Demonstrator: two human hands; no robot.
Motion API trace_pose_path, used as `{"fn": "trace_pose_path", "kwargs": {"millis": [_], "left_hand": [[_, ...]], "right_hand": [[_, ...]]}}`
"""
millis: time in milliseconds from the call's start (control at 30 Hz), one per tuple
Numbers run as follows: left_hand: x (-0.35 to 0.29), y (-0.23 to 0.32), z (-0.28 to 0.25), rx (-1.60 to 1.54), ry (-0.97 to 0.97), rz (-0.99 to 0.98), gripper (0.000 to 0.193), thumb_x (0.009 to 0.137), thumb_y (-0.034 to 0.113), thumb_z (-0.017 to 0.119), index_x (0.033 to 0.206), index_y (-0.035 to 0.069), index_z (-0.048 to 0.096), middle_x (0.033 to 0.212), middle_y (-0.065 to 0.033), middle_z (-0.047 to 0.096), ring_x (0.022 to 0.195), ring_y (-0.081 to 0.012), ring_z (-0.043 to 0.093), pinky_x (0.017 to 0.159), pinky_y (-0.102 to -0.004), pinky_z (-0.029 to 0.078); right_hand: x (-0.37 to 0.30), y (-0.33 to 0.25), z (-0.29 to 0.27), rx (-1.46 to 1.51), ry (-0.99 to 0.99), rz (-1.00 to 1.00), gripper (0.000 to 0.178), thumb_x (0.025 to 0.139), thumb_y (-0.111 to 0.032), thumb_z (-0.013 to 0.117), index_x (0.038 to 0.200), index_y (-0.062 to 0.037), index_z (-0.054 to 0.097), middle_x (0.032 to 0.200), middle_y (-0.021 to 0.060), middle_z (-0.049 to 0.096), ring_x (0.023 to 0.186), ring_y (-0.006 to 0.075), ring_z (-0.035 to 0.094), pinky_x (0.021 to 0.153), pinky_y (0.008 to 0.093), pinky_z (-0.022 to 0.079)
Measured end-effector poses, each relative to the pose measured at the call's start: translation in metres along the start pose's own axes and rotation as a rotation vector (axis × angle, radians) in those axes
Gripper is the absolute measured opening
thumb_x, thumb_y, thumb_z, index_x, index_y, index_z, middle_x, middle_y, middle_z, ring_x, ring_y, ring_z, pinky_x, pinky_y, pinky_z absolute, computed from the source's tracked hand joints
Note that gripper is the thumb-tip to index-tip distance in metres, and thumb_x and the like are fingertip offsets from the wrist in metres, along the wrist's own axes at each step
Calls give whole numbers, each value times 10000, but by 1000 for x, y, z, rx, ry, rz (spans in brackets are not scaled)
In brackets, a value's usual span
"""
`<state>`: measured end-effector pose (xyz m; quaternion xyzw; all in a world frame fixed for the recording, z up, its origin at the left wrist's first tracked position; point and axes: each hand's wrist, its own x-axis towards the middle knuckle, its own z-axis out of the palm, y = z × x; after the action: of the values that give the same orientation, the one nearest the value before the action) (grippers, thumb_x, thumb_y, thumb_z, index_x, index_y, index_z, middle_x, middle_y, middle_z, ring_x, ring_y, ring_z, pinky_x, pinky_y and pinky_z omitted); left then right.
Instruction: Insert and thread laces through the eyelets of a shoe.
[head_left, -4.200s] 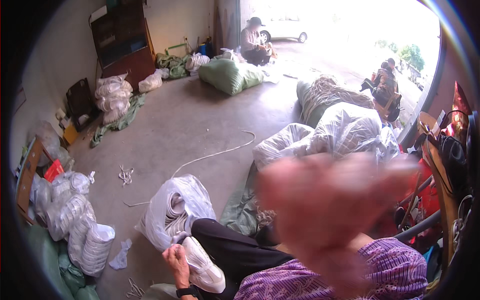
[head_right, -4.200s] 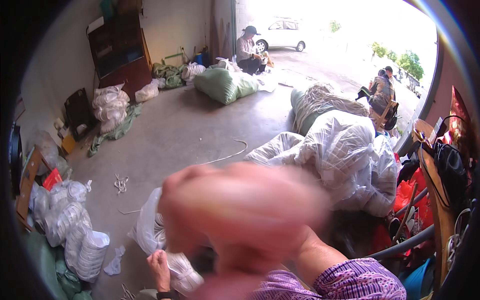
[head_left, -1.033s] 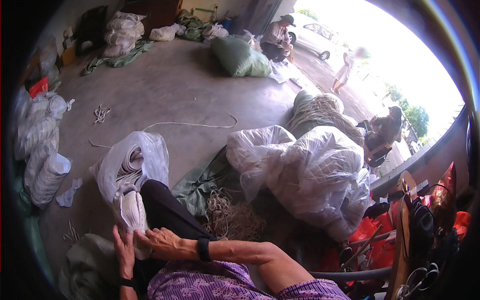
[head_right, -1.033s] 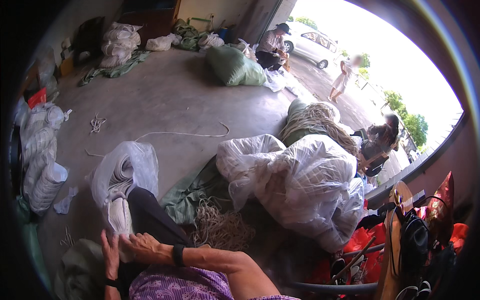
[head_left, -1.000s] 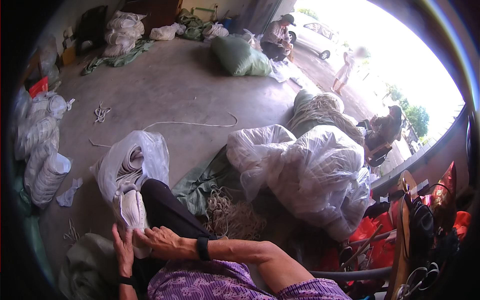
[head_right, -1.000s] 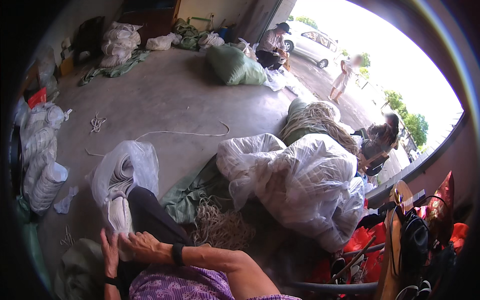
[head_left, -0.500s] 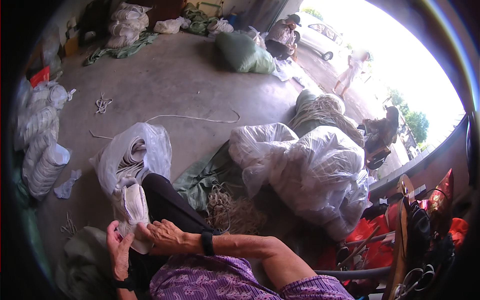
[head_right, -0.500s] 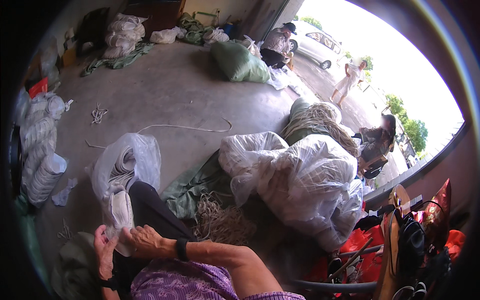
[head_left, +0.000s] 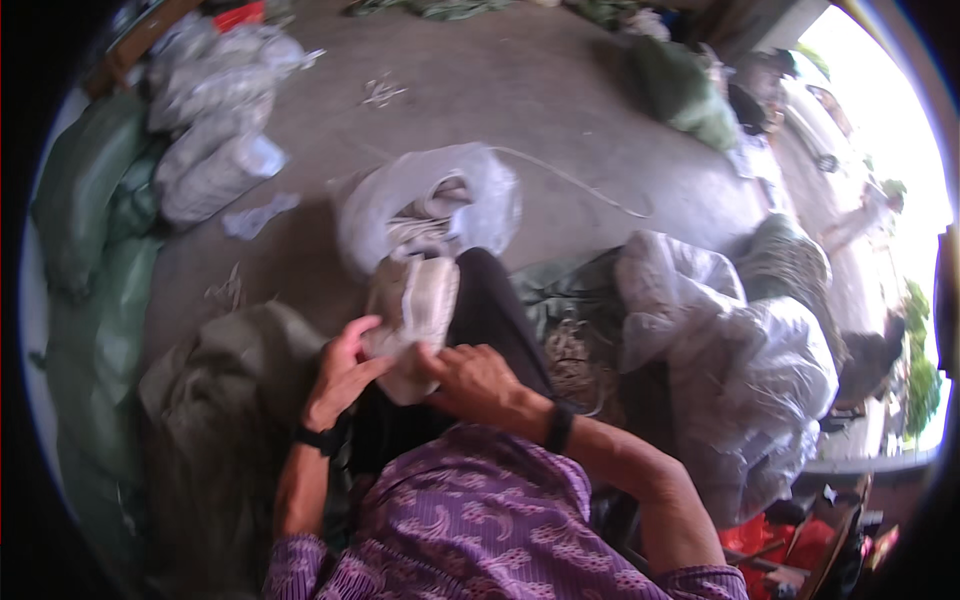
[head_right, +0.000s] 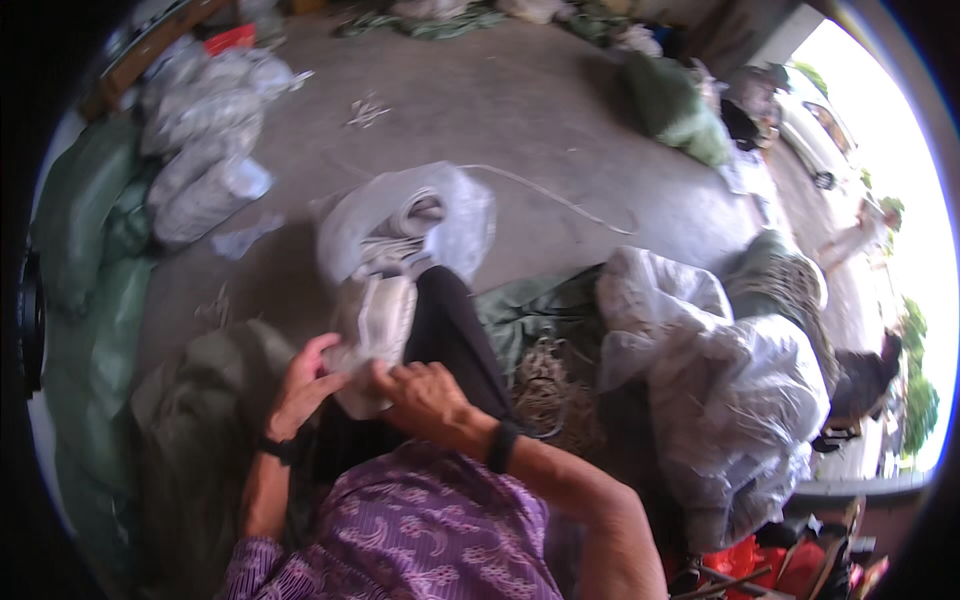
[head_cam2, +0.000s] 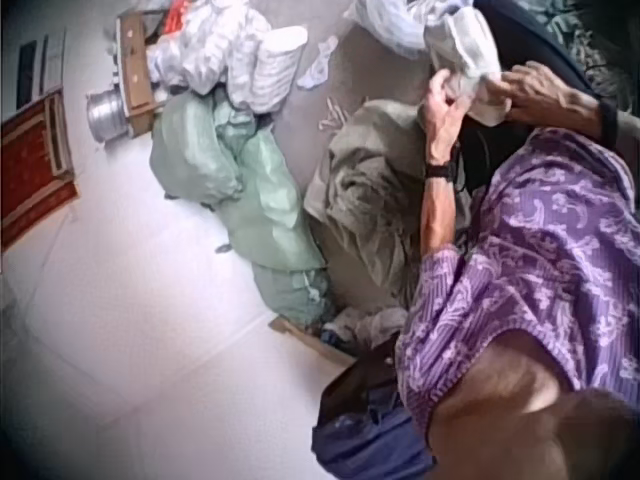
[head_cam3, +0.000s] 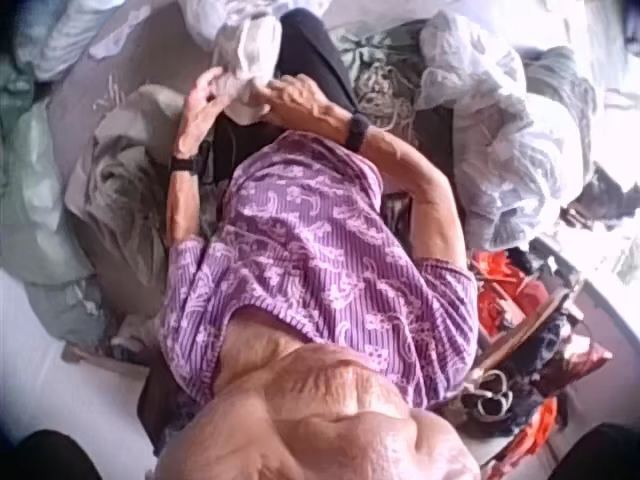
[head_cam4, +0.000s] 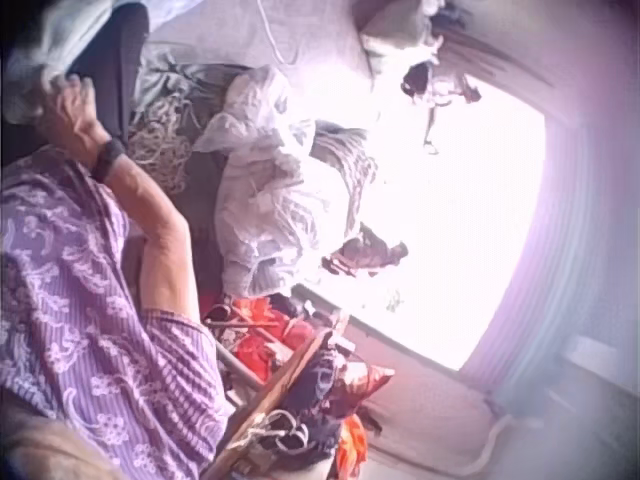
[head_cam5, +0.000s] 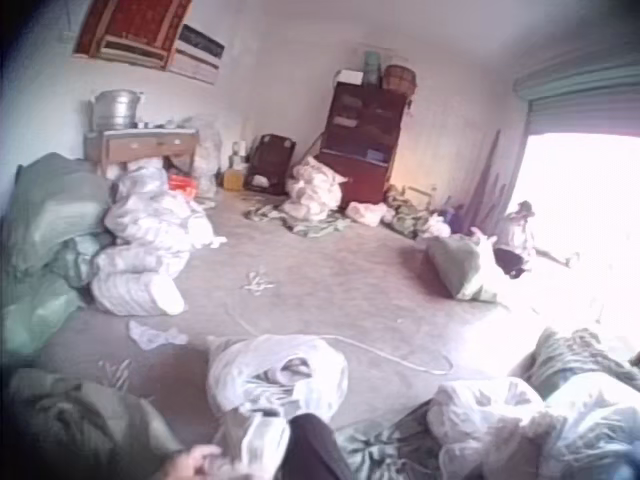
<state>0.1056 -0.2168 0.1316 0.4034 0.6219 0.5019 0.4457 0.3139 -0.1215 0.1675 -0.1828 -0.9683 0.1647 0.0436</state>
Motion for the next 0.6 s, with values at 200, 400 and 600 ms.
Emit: {"fn": "trace_pose_path", "kwargs": {"millis": [200, 400, 600], "left_hand": [[-17, 13, -7, 92, -59, -11, 767, 721, 343, 802, 1311, 8, 444, 708, 21, 459, 634, -77, 432, 567, -234, 379], [-22, 30, -9, 241, -50, 6, 757, 692, 326, 816, 1292, 23, 468, 702, -27, 518, 646, -149, 526, 627, -290, 446], [24, 66, -25, 784, -37, 272, 580, 751, 344, 750, 1176, 12, 535, 1104, -156, 530, 1040, -322, 533, 892, -392, 438]], "right_hand": [[-5, 9, -21, 159, -42, -128, 701, 721, -204, 728, 1314, -38, 393, 928, 121, 609, 878, 288, 605, 767, 409, 458], [-4, 6, -23, 240, -34, -113, 558, 732, -162, 713, 1231, -64, 484, 916, 103, 591, 865, 274, 603, 751, 388, 491], [45, 49, -27, 340, 279, 91, 359, 772, -59, 620, 1120, -15, 542, 957, 160, 557, 919, 355, 567, 777, 411, 482]]}}
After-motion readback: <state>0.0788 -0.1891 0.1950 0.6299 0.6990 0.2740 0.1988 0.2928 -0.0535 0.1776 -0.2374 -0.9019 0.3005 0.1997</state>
